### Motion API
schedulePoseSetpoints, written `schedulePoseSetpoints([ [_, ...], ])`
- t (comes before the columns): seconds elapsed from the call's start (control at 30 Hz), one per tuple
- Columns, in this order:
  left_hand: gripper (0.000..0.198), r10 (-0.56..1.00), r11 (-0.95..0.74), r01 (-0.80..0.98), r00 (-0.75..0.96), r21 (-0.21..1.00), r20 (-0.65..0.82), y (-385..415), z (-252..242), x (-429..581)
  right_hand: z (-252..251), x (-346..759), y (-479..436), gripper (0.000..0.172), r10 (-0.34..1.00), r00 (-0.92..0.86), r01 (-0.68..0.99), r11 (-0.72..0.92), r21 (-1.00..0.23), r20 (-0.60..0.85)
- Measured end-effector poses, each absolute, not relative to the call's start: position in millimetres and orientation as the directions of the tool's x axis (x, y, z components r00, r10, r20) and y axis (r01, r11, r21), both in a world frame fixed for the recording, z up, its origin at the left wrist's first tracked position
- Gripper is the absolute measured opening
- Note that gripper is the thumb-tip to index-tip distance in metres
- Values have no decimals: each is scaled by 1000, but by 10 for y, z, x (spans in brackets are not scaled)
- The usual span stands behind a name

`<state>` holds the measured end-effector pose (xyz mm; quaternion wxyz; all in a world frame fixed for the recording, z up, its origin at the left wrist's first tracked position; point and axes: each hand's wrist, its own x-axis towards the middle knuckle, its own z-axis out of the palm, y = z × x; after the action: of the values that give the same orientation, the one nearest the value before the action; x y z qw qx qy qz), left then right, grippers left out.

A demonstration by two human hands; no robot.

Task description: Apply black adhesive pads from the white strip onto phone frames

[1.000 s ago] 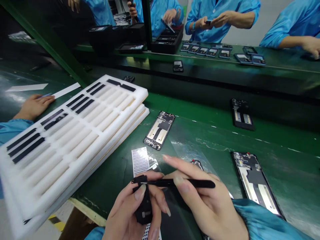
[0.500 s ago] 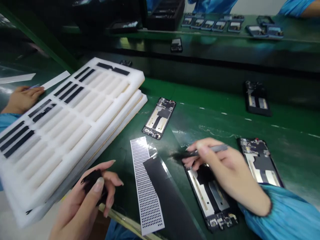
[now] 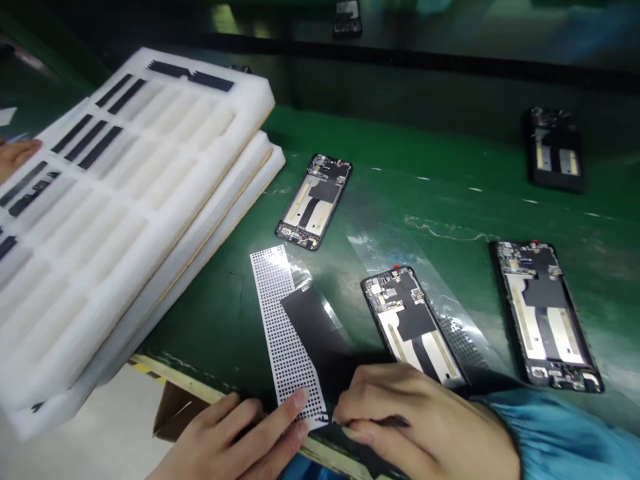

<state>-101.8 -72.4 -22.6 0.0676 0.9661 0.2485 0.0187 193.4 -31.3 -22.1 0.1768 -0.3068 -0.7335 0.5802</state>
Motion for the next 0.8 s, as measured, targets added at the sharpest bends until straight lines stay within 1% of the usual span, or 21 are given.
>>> schedulePoseSetpoints([
  [0.1, 39, 485, -871, 476, 873, 120, 61, -765, -321, -1011, -251, 1935, -348, 23, 649, -756, 217, 128, -968, -84],
  [0.3, 43, 430, -887, 434, 901, 156, -61, -739, -258, -1038, -269, 1917, -367, 24, 635, -768, 209, 126, -970, -83],
  [0.5, 44, 439, -880, 443, 896, 170, -61, -745, -243, -1039, -285, 1914, -376, 25, 650, -759, 173, 157, -972, -30],
  [0.63, 43, 425, -884, 431, 902, 183, -71, -729, -233, -1031, -278, 1907, -370, 25, 639, -768, 189, 151, -970, -50],
  [0.73, 44, 435, -875, 441, 897, 202, -73, -727, -235, -1026, -218, 1886, -367, 25, 657, -753, 204, 197, -959, -25],
  [0.8, 43, 450, -870, 450, 892, 201, -49, -735, -243, -1023, -166, 1862, -376, 26, 680, -733, 230, 242, -943, -4],
])
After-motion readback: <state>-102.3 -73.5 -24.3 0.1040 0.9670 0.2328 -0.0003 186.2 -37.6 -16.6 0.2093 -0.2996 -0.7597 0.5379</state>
